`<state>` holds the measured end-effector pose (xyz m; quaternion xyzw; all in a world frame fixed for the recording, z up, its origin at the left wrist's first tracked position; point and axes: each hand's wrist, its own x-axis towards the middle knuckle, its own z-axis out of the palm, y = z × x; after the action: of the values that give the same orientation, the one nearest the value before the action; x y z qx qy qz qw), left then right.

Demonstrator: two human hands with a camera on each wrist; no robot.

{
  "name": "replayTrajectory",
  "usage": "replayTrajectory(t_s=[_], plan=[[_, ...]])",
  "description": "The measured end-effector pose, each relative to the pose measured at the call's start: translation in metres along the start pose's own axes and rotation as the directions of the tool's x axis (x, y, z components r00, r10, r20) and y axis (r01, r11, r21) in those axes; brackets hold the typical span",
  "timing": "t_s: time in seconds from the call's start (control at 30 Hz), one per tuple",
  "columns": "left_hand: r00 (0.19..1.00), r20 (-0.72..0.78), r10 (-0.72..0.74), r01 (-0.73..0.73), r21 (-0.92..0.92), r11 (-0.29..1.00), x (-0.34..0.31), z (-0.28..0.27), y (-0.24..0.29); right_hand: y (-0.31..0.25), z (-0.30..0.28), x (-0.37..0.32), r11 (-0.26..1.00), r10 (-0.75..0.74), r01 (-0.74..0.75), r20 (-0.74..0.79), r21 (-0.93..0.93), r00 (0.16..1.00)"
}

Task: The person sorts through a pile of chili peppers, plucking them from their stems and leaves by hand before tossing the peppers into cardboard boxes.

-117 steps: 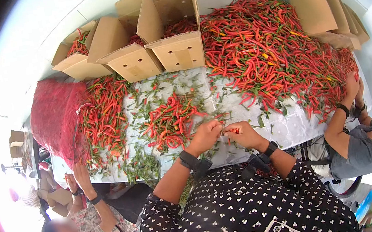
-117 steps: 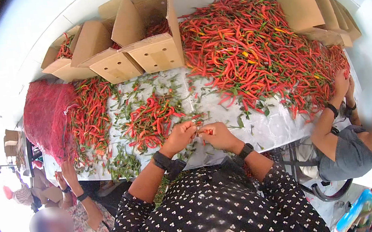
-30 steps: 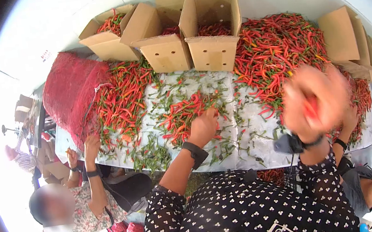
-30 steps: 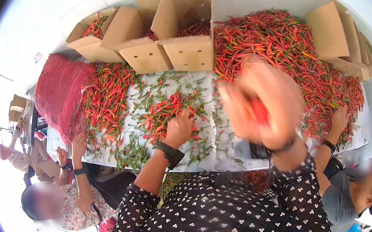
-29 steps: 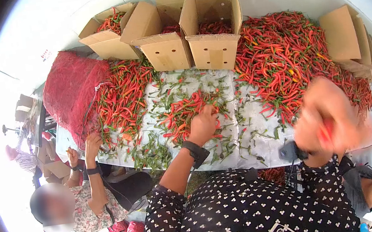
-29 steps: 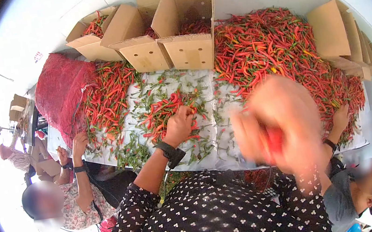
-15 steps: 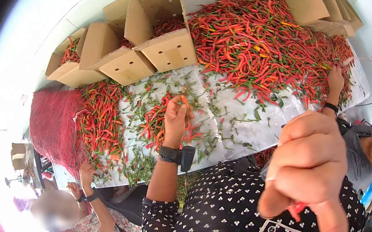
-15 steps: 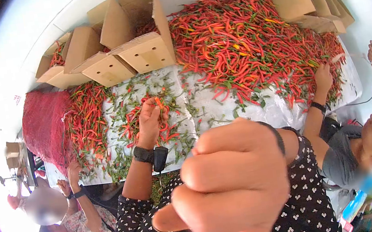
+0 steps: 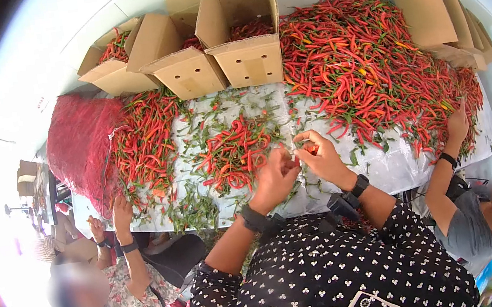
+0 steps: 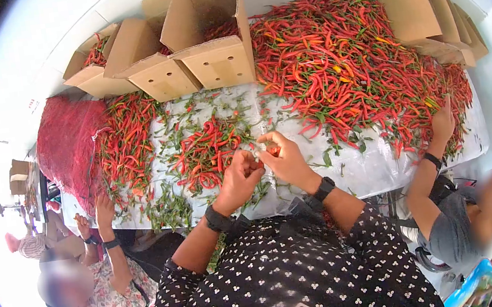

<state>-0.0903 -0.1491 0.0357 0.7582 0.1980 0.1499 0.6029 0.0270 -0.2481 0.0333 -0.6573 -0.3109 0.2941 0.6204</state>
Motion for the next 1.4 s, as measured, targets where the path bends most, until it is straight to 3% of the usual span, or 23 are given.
replayTrajectory(t_s=[0.07, 0.13, 0.17, 0.23, 0.33, 0.37, 0.4, 0.47, 0.53, 0.57, 0.77, 0.83, 0.87, 0.9, 0.97, 1.03, 1.1, 1.13, 1.17, 1.2, 1.27, 1.33, 1.4], plan=[[1.000, 0.003, 0.021, -0.021, 0.110, 0.994, -0.001, 0.000, 0.014, 0.012, -0.003, -0.006, 0.990, 0.120, -0.128, 0.132, 0.057, 0.984], [0.999, -0.001, 0.039, -0.038, 0.215, 0.976, 0.000, 0.003, 0.017, 0.015, -0.006, -0.010, 0.998, 0.038, -0.031, 0.154, -0.049, 0.987], [0.993, 0.028, 0.115, -0.118, 0.213, 0.970, 0.000, 0.004, 0.016, 0.015, -0.010, -0.013, 0.934, 0.225, -0.269, 0.197, 0.237, 0.954], [0.974, 0.079, 0.214, -0.226, 0.193, 0.955, 0.003, 0.005, 0.012, 0.004, -0.011, -0.012, 0.566, 0.504, -0.584, 0.317, 0.582, 0.804], [0.900, 0.244, 0.361, -0.393, 0.094, 0.915, 0.000, 0.012, 0.022, 0.039, -0.027, -0.004, 0.352, 0.533, -0.570, 0.341, 0.743, 0.774], [0.924, 0.337, 0.183, -0.241, 0.141, 0.960, -0.001, 0.006, 0.026, 0.041, -0.032, -0.005, 0.302, 0.562, -0.545, 0.316, 0.782, 0.765], [0.925, 0.335, 0.180, -0.239, 0.142, 0.961, -0.002, -0.001, 0.016, 0.041, -0.036, -0.006, 0.300, 0.563, -0.547, 0.318, 0.781, 0.763], [0.985, 0.153, 0.080, -0.154, 0.569, 0.808, 0.002, -0.020, -0.011, 0.042, -0.045, -0.008, 0.298, 0.460, -0.565, 0.403, 0.769, 0.791], [0.971, -0.036, 0.234, -0.138, 0.719, 0.681, 0.004, -0.044, -0.011, 0.042, -0.042, -0.009, 0.420, 0.483, -0.562, 0.350, 0.712, 0.803], [0.972, -0.032, 0.234, -0.140, 0.718, 0.682, 0.004, -0.051, -0.018, 0.041, -0.038, -0.009, 0.533, 0.500, -0.564, 0.303, 0.631, 0.812], [0.976, -0.053, 0.212, -0.101, 0.747, 0.657, 0.012, -0.062, -0.043, 0.029, -0.011, -0.007, 0.715, 0.481, -0.587, 0.342, 0.380, 0.807], [0.976, -0.091, -0.200, 0.219, 0.375, 0.901, 0.011, -0.055, -0.009, 0.022, -0.001, -0.003, 0.790, 0.452, -0.551, 0.350, 0.270, 0.820], [0.975, -0.092, -0.200, 0.220, 0.375, 0.900, 0.011, -0.051, -0.010, 0.015, 0.006, -0.001, 0.954, 0.291, -0.298, 0.259, -0.013, 0.921], [0.972, -0.056, -0.229, 0.235, 0.236, 0.943, 0.011, -0.047, -0.009, 0.011, 0.012, 0.000, 0.950, 0.087, -0.013, 0.225, -0.312, 0.970], [0.962, 0.019, -0.274, 0.274, -0.015, 0.962, 0.008, -0.040, -0.003, 0.016, 0.022, 0.003, 0.920, -0.050, 0.133, 0.227, -0.368, 0.973], [0.975, -0.037, -0.221, 0.223, 0.084, 0.971, 0.008, -0.034, -0.006, 0.016, 0.025, 0.003, 0.865, -0.184, 0.272, 0.237, -0.422, 0.954], [0.982, -0.090, -0.167, 0.181, 0.184, 0.966, 0.007, -0.029, -0.006, 0.015, 0.027, 0.000, 0.926, -0.068, 0.140, 0.210, -0.352, 0.975], [0.977, -0.180, 0.113, -0.026, 0.425, 0.905, 0.007, -0.027, -0.004, 0.017, 0.027, -0.001, 0.926, -0.066, 0.139, 0.212, -0.351, 0.975], [0.898, -0.190, 0.396, -0.186, 0.652, 0.735, 0.007, -0.026, -0.003, 0.022, 0.026, -0.002, 0.975, 0.126, -0.072, 0.262, -0.209, 0.957], [0.899, -0.190, 0.394, -0.185, 0.651, 0.737, 0.008, -0.029, -0.002, 0.022, 0.023, -0.003, 0.954, 0.300, -0.292, 0.334, -0.075, 0.894], [0.928, -0.226, 0.297, -0.081, 0.655, 0.751, 0.009, -0.043, -0.003, 0.019, 0.009, -0.006, 0.893, 0.393, -0.443, 0.335, 0.084, 0.856], [0.970, -0.086, 0.226, -0.106, 0.690, 0.716, 0.004, -0.046, -0.020, 0.021, -0.007, -0.008, 0.785, 0.478, -0.572, 0.355, 0.237, 0.803], [0.942, 0.292, 0.164, -0.333, 0.760, 0.559, 0.001, -0.040, -0.031, 0.030, -0.020, -0.008, 0.721, 0.506, -0.582, 0.288, 0.377, 0.813]])
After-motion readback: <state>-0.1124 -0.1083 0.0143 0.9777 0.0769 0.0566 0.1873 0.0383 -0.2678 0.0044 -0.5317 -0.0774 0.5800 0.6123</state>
